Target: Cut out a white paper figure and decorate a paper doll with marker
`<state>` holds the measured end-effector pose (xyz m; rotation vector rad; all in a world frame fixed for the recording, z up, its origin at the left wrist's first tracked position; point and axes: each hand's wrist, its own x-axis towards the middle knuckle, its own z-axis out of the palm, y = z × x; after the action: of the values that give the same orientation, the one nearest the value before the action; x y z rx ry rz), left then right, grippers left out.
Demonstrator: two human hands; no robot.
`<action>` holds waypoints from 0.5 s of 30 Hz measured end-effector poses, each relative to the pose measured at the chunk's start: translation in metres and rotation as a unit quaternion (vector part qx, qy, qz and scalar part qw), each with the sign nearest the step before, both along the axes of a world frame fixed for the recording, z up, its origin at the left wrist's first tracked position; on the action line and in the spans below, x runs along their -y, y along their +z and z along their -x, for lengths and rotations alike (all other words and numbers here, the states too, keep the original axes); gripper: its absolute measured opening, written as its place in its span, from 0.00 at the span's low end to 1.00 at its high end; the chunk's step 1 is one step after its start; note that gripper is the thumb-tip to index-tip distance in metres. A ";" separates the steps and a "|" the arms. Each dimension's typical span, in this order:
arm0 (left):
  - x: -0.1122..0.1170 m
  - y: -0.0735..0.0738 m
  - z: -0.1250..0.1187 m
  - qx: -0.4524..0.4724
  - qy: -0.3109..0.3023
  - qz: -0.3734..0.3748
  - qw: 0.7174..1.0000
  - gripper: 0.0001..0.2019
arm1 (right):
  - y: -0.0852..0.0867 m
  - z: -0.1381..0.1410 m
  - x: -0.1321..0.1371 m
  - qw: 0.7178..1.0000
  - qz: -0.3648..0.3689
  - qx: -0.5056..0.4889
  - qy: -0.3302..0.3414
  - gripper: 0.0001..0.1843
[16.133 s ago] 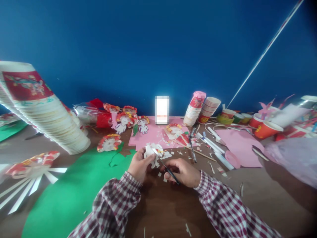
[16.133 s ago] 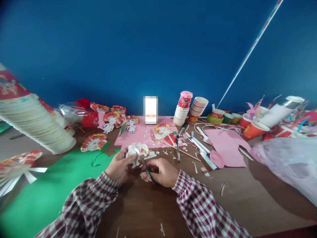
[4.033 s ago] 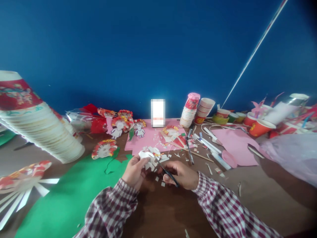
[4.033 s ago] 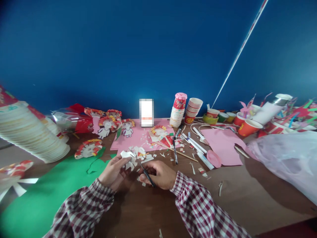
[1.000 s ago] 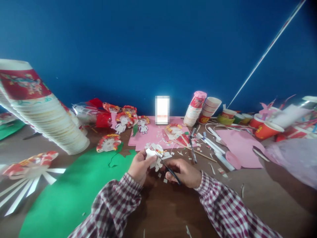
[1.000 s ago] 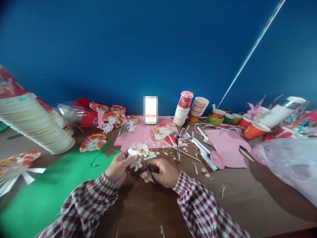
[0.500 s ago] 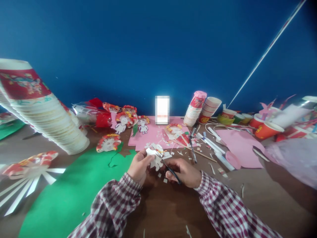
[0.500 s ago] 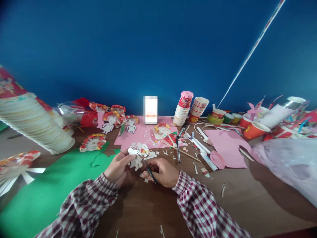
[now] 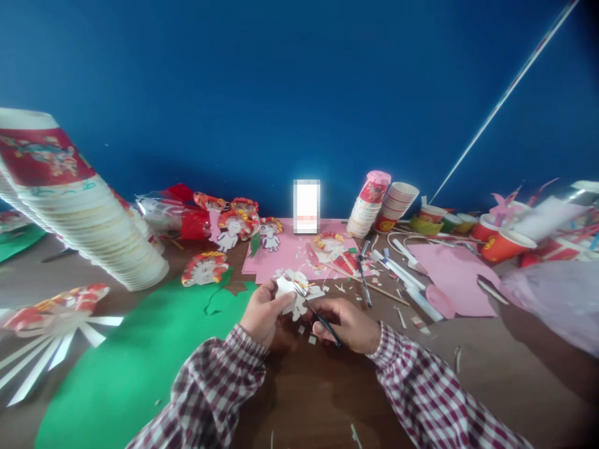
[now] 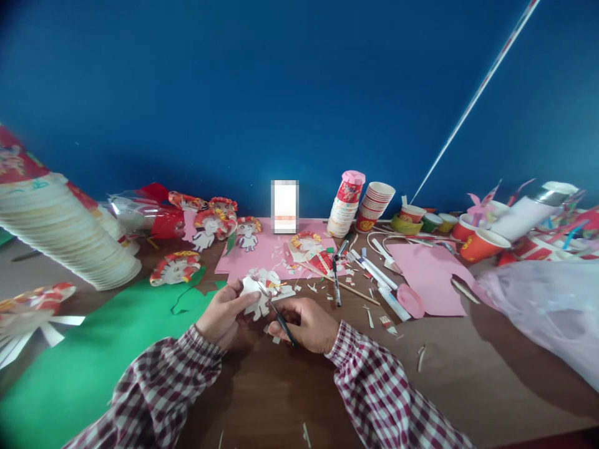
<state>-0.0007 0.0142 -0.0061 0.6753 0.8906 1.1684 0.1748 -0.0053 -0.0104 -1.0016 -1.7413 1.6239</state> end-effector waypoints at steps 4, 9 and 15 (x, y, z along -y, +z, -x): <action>0.000 -0.001 0.000 -0.004 0.004 0.002 1.000 0.20 | 0.001 0.000 0.000 1.000 0.006 0.004 0.002 0.20; 0.000 -0.003 0.001 0.007 -0.010 0.003 1.000 0.20 | 0.001 0.000 0.000 1.000 0.008 -0.004 0.004 0.20; -0.001 -0.004 0.001 0.004 -0.007 0.006 1.000 0.20 | 0.000 0.000 0.000 1.000 -0.002 0.004 0.004 0.21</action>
<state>-0.0015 0.0148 -0.0106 0.6649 0.8837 1.1521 0.1745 -0.0051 -0.0100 -1.0017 -1.7560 1.6220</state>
